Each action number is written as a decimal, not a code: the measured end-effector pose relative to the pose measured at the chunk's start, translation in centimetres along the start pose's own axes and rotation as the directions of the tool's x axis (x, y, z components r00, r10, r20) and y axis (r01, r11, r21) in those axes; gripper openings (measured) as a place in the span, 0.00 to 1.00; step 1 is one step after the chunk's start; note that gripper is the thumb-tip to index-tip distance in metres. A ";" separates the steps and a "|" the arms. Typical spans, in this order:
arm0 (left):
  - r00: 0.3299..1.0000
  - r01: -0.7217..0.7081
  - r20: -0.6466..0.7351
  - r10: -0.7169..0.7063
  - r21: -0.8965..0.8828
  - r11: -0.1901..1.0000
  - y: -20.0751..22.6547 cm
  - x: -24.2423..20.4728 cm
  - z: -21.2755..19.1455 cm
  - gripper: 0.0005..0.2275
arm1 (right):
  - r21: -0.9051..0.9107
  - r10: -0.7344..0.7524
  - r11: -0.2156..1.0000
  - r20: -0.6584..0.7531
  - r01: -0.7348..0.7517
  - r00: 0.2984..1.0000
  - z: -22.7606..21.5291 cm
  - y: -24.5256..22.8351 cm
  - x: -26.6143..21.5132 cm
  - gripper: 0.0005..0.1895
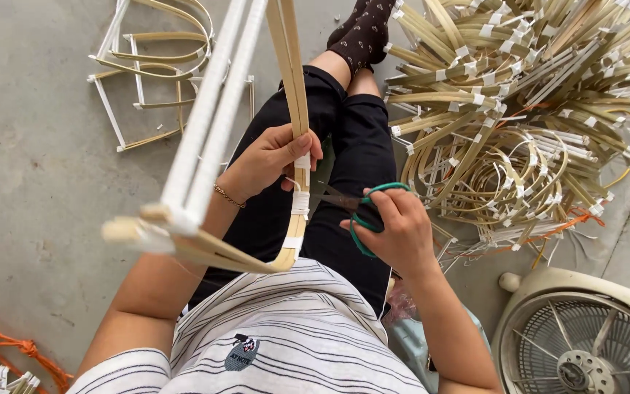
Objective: Assembling bamboo strips onto plastic frame components for furniture or decorative items.
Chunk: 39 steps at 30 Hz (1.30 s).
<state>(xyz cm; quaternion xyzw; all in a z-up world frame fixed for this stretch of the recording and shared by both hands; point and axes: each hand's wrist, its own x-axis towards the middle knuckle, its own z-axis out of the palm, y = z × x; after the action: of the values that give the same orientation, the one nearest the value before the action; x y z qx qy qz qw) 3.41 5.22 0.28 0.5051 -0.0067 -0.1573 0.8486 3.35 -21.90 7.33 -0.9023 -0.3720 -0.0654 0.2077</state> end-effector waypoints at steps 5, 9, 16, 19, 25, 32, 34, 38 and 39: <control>1.000 0.026 -0.008 -0.026 0.050 0.998 -0.1 -0.1 0.7 0.17 | -0.034 -0.004 0.999 0.012 0.004 1.000 0.3 0.2 -0.1 0.29; 0.998 0.054 -0.025 -0.051 0.131 0.990 0.2 0.0 1.1 0.18 | -0.114 -0.031 0.993 0.027 0.034 0.999 0.0 0.4 0.2 0.28; 0.999 0.038 0.001 -0.038 0.083 0.996 -0.1 -0.1 0.9 0.19 | -0.068 -0.095 0.993 0.032 0.097 0.995 -0.7 -0.6 0.5 0.28; 0.999 0.043 0.028 -0.044 0.052 0.998 -0.4 -0.1 0.6 0.19 | -0.082 -0.060 0.994 0.074 0.066 0.995 -0.9 -0.6 0.6 0.28; 0.993 -0.043 0.101 0.053 -0.100 0.994 -3.8 0.5 -0.6 0.19 | -0.208 -0.055 0.976 0.058 0.066 0.997 -0.6 0.0 0.5 0.29; 0.992 0.115 -0.089 -0.094 0.272 0.955 0.1 -0.2 2.5 0.25 | -0.217 -0.126 0.968 -0.003 0.122 0.992 -0.1 0.3 0.5 0.27; 0.987 0.145 -0.117 -0.115 0.304 0.941 0.3 -0.4 2.8 0.25 | -0.214 -0.134 0.968 -0.014 0.128 0.991 -0.1 0.4 0.5 0.27; 0.988 0.132 -0.104 -0.111 0.221 0.966 -0.4 -0.4 2.3 0.22 | -0.167 -0.080 0.982 0.036 0.085 0.996 0.3 0.9 -0.3 0.25; 0.991 0.112 -0.087 -0.098 0.175 0.978 -0.9 -0.3 2.0 0.20 | -0.128 -0.019 0.991 0.100 0.032 0.995 0.5 1.3 -0.8 0.24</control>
<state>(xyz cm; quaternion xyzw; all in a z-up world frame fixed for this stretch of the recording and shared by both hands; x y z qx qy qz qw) 2.58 3.21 0.51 0.5851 0.0391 -0.1810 0.7896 3.66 -22.97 6.22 -0.9112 -0.3883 -0.0475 0.1294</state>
